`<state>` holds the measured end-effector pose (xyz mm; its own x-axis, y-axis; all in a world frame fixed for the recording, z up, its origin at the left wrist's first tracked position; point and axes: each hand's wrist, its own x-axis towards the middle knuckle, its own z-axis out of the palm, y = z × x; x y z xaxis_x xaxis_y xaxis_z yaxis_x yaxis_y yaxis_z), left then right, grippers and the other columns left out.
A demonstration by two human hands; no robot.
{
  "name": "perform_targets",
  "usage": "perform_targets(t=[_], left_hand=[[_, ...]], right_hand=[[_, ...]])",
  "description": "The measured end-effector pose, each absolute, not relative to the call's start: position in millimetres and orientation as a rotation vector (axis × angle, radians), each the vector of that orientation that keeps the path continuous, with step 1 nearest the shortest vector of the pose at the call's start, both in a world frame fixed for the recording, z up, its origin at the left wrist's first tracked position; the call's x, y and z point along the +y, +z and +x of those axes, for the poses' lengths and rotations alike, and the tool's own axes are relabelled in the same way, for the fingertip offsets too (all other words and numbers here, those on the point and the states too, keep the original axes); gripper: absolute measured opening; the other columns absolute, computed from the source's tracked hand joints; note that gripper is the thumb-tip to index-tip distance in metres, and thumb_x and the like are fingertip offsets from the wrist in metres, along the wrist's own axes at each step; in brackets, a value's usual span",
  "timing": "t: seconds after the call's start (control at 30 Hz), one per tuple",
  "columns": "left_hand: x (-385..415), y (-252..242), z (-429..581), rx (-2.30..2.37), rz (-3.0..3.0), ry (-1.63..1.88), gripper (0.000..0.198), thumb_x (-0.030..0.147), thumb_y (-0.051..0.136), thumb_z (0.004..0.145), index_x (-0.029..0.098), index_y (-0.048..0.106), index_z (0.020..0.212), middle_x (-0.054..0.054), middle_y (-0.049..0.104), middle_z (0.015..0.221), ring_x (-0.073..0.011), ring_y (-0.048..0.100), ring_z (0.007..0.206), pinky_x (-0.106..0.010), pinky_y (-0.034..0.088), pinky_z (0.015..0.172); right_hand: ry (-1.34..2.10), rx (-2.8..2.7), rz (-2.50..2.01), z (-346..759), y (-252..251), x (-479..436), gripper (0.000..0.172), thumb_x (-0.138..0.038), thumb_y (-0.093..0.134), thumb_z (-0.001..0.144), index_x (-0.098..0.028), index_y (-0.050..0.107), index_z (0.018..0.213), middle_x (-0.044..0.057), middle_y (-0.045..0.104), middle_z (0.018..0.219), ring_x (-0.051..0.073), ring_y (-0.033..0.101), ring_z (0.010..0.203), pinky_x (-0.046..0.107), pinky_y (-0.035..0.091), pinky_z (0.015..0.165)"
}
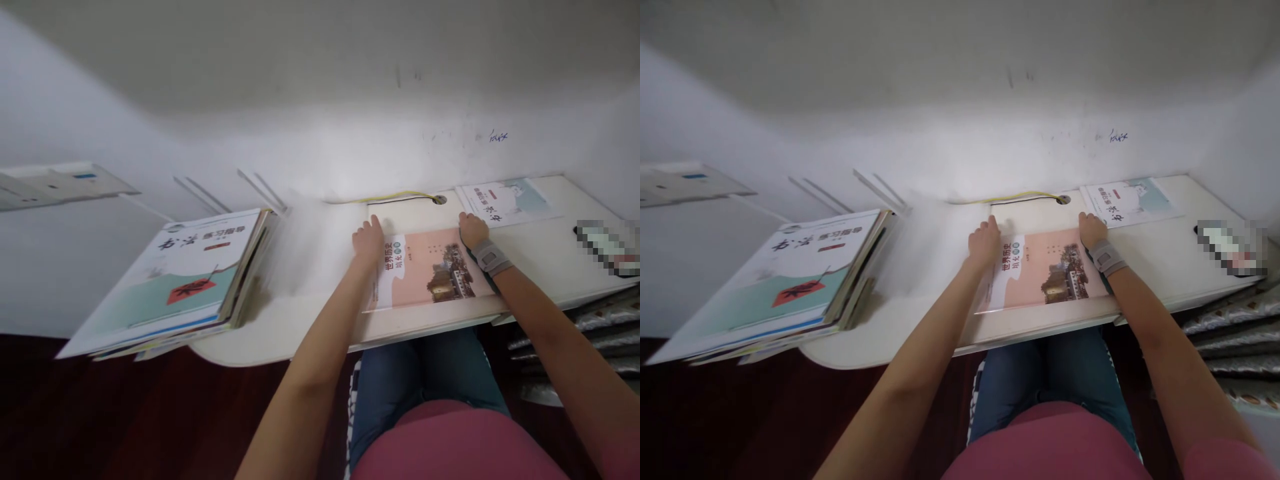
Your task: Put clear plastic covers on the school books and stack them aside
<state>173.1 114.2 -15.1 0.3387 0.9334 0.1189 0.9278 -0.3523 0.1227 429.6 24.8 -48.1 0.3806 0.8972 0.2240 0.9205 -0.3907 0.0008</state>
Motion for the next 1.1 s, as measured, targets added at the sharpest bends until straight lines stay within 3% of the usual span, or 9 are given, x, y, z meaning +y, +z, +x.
perform_targets(t=[0.13, 0.23, 0.37, 0.47, 0.57, 0.67, 0.73, 0.83, 1.1], left_hand=[[78, -14, 203, 1.460, 2.728, 0.277, 0.048, 0.030, 0.026, 0.096, 0.007, 0.039, 0.137, -0.020, 0.048, 0.138, -0.0281, 0.042, 0.130, -0.041, 0.034, 0.104], [56, -33, 222, 1.416, 2.702, 0.176, 0.061, 0.044, 0.019, 0.096, 0.004, 0.039, 0.138, -0.020, 0.038, 0.147, -0.0321, 0.029, 0.138, -0.052, 0.025, 0.110], [50, -56, 226, 1.464, 2.670, 0.199, 0.064, 0.040, 0.015, 0.095, 0.002, 0.030, 0.144, -0.019, 0.026, 0.153, -0.0326, 0.023, 0.141, -0.056, 0.018, 0.112], [53, -59, 223, 1.466, 2.678, 0.208, 0.065, 0.040, 0.015, 0.094, 0.003, 0.028, 0.145, -0.018, 0.026, 0.153, -0.0321, 0.022, 0.141, -0.055, 0.017, 0.112], [55, -57, 221, 1.437, 2.691, 0.143, 0.064, 0.037, 0.021, 0.093, 0.003, 0.023, 0.147, -0.018, 0.023, 0.154, -0.0318, 0.018, 0.143, -0.055, 0.015, 0.113], [56, -55, 219, 1.343, 2.730, 0.071, 0.068, 0.034, 0.032, 0.089, 0.005, 0.019, 0.149, -0.016, 0.019, 0.156, -0.0319, 0.014, 0.144, -0.053, 0.013, 0.114], [58, -55, 216, 1.323, 2.727, 0.093, 0.064, 0.032, 0.030, 0.090, 0.008, 0.022, 0.149, -0.013, 0.020, 0.156, -0.0309, 0.016, 0.144, -0.051, 0.015, 0.114], [63, -56, 204, 1.411, 2.655, 0.188, 0.058, 0.031, 0.019, 0.093, 0.010, 0.029, 0.147, -0.010, 0.027, 0.154, -0.0294, 0.023, 0.142, -0.050, 0.019, 0.113], [63, -50, 176, 1.723, 2.574, 0.297, 0.055, 0.026, 0.020, 0.094, 0.000, 0.040, 0.139, -0.019, 0.039, 0.147, -0.0281, 0.029, 0.139, -0.042, 0.019, 0.114]], right_hand=[[-0.295, -1.672, -2.509, 430, -51, 25, 0.036, -0.011, 0.027, 0.090, -0.010, 0.053, 0.115, 0.022, 0.061, 0.104, 0.028, 0.059, 0.097, 0.035, 0.044, 0.075], [-0.283, -1.687, -2.513, 433, -48, 25, 0.038, -0.011, 0.025, 0.090, -0.009, 0.053, 0.115, 0.022, 0.061, 0.105, 0.029, 0.060, 0.097, 0.036, 0.043, 0.075], [-0.236, -1.711, -2.517, 433, -32, 27, 0.037, -0.009, 0.028, 0.089, -0.008, 0.056, 0.114, 0.023, 0.063, 0.101, 0.030, 0.061, 0.095, 0.038, 0.043, 0.077], [-0.261, -1.738, -2.455, 406, -20, 31, 0.039, -0.013, 0.026, 0.092, -0.007, 0.053, 0.120, 0.025, 0.060, 0.114, 0.031, 0.055, 0.109, 0.042, 0.040, 0.088], [-0.142, -1.942, -2.118, 355, -24, 34, 0.045, -0.027, 0.023, 0.097, -0.007, 0.050, 0.127, 0.020, 0.051, 0.134, 0.027, 0.044, 0.124, 0.039, 0.031, 0.103], [-0.032, -2.040, -2.038, 316, -42, 31, 0.050, -0.035, 0.014, 0.100, -0.017, 0.044, 0.136, 0.005, 0.051, 0.140, 0.017, 0.044, 0.127, 0.030, 0.032, 0.105], [0.000, -2.061, -2.050, 312, -52, 27, 0.052, -0.040, 0.015, 0.099, -0.018, 0.043, 0.137, 0.004, 0.048, 0.143, 0.018, 0.040, 0.131, 0.035, 0.030, 0.108], [0.007, -2.046, -2.105, 333, -58, 19, 0.055, -0.044, 0.023, 0.098, -0.014, 0.043, 0.138, 0.011, 0.040, 0.148, 0.027, 0.032, 0.137, 0.046, 0.023, 0.111], [-0.033, -1.824, -2.394, 395, -60, 0, 0.057, -0.041, 0.027, 0.095, -0.013, 0.036, 0.144, 0.015, 0.030, 0.152, 0.029, 0.027, 0.140, 0.049, 0.024, 0.110]])
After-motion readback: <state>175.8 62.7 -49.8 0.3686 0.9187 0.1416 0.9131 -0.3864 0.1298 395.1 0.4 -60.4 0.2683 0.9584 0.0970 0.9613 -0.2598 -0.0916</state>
